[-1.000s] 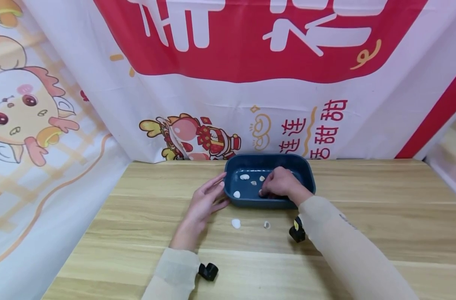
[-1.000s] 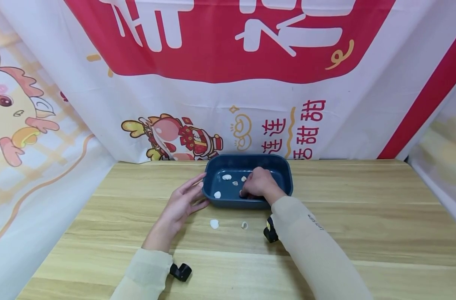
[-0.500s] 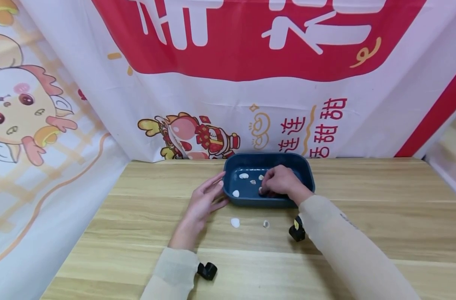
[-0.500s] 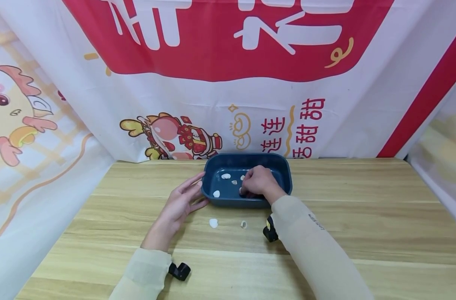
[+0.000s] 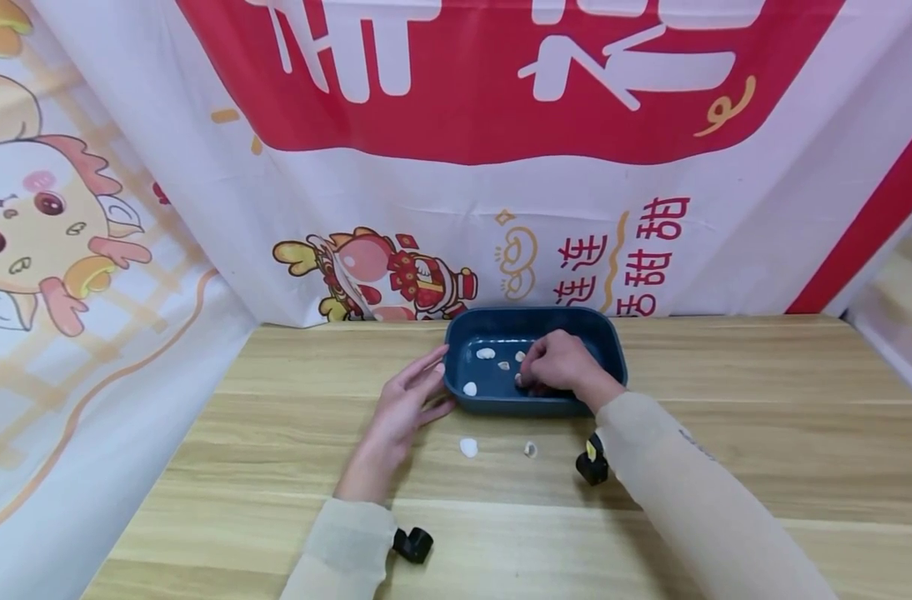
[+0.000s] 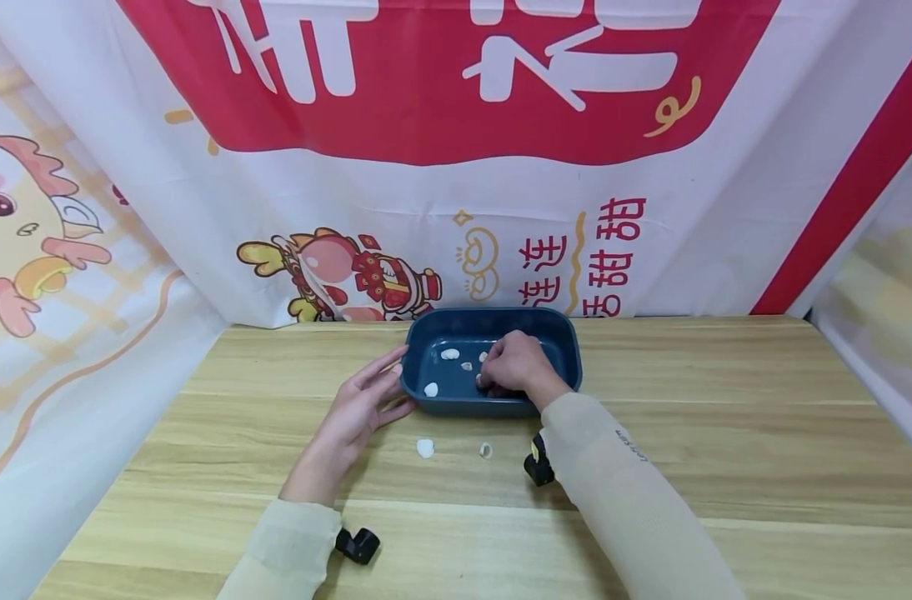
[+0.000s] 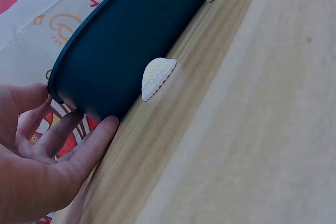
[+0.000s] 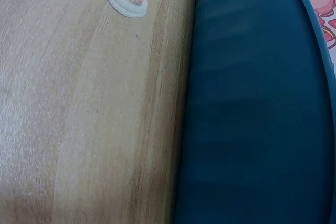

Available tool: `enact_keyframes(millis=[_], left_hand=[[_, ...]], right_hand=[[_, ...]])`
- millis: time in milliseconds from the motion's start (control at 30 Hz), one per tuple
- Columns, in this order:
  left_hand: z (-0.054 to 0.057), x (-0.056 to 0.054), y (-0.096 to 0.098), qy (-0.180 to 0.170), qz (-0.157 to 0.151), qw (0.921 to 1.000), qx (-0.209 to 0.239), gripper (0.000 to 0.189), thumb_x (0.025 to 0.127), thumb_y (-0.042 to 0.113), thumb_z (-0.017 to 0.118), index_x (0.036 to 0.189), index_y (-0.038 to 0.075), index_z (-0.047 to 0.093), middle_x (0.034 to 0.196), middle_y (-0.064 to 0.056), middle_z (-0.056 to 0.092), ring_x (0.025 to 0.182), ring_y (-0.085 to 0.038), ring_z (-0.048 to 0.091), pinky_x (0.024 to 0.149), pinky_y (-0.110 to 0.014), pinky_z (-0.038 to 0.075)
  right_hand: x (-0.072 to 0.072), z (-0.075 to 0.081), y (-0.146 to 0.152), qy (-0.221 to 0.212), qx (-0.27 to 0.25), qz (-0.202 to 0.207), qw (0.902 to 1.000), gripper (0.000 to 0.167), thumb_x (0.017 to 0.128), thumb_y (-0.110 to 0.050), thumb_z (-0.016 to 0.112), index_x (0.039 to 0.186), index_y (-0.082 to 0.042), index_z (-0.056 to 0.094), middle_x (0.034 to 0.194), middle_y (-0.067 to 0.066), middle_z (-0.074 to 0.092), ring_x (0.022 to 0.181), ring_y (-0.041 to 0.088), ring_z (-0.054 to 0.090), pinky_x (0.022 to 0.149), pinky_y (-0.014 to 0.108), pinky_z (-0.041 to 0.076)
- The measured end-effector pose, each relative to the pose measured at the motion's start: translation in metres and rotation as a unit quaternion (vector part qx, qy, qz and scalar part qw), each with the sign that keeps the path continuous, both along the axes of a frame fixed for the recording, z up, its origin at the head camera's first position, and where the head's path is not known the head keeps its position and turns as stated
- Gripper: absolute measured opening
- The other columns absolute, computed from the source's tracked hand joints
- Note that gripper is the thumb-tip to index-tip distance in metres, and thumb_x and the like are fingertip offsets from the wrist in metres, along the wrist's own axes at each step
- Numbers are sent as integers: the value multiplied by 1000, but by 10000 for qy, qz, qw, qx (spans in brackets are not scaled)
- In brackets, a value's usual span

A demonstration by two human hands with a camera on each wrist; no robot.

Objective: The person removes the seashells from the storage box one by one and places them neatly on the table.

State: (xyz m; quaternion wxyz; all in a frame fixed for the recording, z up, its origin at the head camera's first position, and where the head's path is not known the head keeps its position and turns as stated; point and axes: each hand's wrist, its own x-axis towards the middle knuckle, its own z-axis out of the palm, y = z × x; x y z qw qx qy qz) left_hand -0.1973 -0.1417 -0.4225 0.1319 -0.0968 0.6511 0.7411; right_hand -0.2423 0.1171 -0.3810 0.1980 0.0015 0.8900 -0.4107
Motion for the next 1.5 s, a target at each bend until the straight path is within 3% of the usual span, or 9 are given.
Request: enact_keyframes(millis=[233,433,633,1133,1333,1500], left_hand=[[-1,0,0,-52,-14,10000,50,35,110,32,63,143,40,67,162,1,58,144,-29,61,111,-50,60],[-1,0,1,-113,12,9999,62,35,110,31,63,143,40,67,161,1,58,145,-29,61,113,-51,59],[-3,0,0,-150,-16,9998,102,36,109,31,64,144,41,67,161,1,58,145,-29,60,114,-52,58],[-4,1,1,-71,27,9999,117,36,109,31,63,144,41,67,160,0,59,144,-29,61,114,-51,58],[-3,0,1,-54,24,9999,93,36,109,32,64,143,41,67,160,1,60,143,-28,62,113,-48,59],[-1,0,2,19,42,10000,10,35,109,33,63,143,41,68,160,1,59,143,-28,62,112,-49,59]], right_hand=[[0,2,0,228,-29,-130,9997,8,102,-16,75,102,-9,77,106,11,78,83,20,75,90,34,65],[5,9,2,492,-431,-284,9975,12,100,-20,79,103,-8,76,102,11,78,80,20,74,78,29,67],[16,14,5,485,-835,-349,9947,16,99,-21,80,104,-7,76,100,10,79,79,18,74,75,29,67],[50,28,18,606,-1303,-376,9889,25,97,-31,83,110,-10,76,100,8,80,84,20,75,78,26,64],[65,29,23,665,-1493,-256,9862,26,96,-31,83,108,-10,76,98,9,80,83,21,74,77,28,64],[78,25,26,525,-1832,-401,9809,27,96,-30,84,109,-7,75,102,16,81,80,22,74,75,28,65]])
